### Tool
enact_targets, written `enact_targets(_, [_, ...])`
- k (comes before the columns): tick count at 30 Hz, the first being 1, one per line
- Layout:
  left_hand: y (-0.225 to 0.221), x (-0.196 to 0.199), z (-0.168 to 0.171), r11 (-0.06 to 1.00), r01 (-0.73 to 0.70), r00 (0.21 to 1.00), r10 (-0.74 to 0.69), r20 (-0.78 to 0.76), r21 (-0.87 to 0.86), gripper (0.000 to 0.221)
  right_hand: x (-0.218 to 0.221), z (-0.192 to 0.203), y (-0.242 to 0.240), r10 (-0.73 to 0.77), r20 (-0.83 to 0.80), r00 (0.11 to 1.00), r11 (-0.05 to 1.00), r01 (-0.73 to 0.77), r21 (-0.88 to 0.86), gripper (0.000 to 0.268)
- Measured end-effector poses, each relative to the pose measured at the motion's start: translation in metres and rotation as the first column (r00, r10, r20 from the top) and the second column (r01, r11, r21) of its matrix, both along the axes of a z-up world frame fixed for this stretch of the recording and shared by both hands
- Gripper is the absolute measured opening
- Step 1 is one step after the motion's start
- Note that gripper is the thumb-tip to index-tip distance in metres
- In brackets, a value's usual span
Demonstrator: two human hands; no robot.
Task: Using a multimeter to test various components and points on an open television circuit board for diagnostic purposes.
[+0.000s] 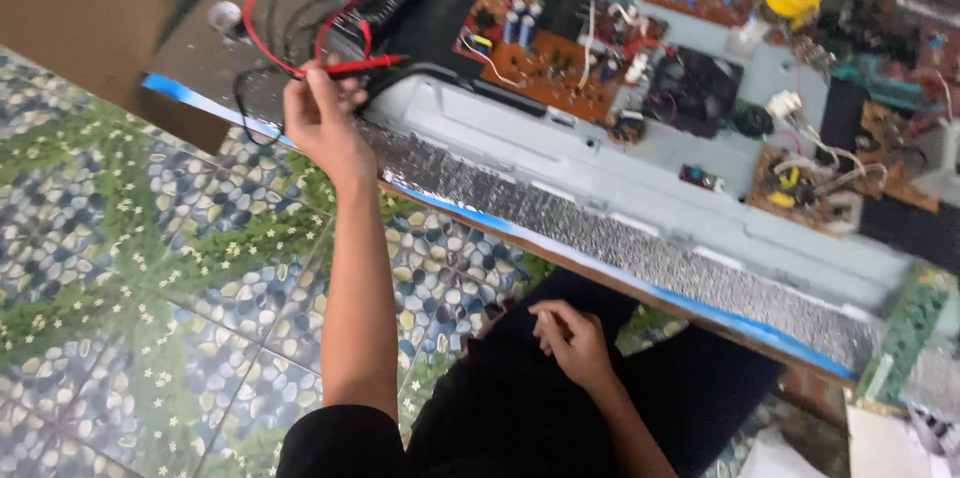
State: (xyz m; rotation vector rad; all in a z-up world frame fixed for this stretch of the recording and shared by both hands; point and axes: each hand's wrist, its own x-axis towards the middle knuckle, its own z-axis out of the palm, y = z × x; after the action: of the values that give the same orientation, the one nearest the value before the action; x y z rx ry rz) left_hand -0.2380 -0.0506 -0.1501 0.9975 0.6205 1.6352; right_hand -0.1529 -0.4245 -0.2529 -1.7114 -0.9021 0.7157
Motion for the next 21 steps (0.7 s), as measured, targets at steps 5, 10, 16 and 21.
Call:
enact_targets(5, [0.005, -0.002, -0.003, 0.999, -0.001, 1.0, 0.001, 0.015, 0.04, 0.02, -0.001, -0.002, -0.001, 0.043, 0.043, 0.998, 0.997, -0.046, 0.065, 0.014])
enact_targets(10, [0.005, -0.002, -0.006, 0.991, -0.047, 0.998, 0.043, 0.035, 0.123, 0.027, -0.011, 0.008, -0.008, 0.048, 0.08, 0.996, 0.995, -0.055, 0.087, 0.014])
enact_targets(16, [0.023, -0.003, -0.026, 0.984, -0.031, 0.998, 0.02, 0.064, 0.174, 0.03, -0.027, 0.011, -0.027, -0.054, 0.128, 0.99, 0.992, 0.039, 0.116, 0.014])
enact_targets(21, [0.025, -0.003, -0.029, 0.967, -0.01, 0.998, -0.005, 0.058, 0.256, 0.029, -0.01, 0.035, -0.039, -0.334, 0.516, 0.789, 0.943, 0.276, 0.189, 0.012])
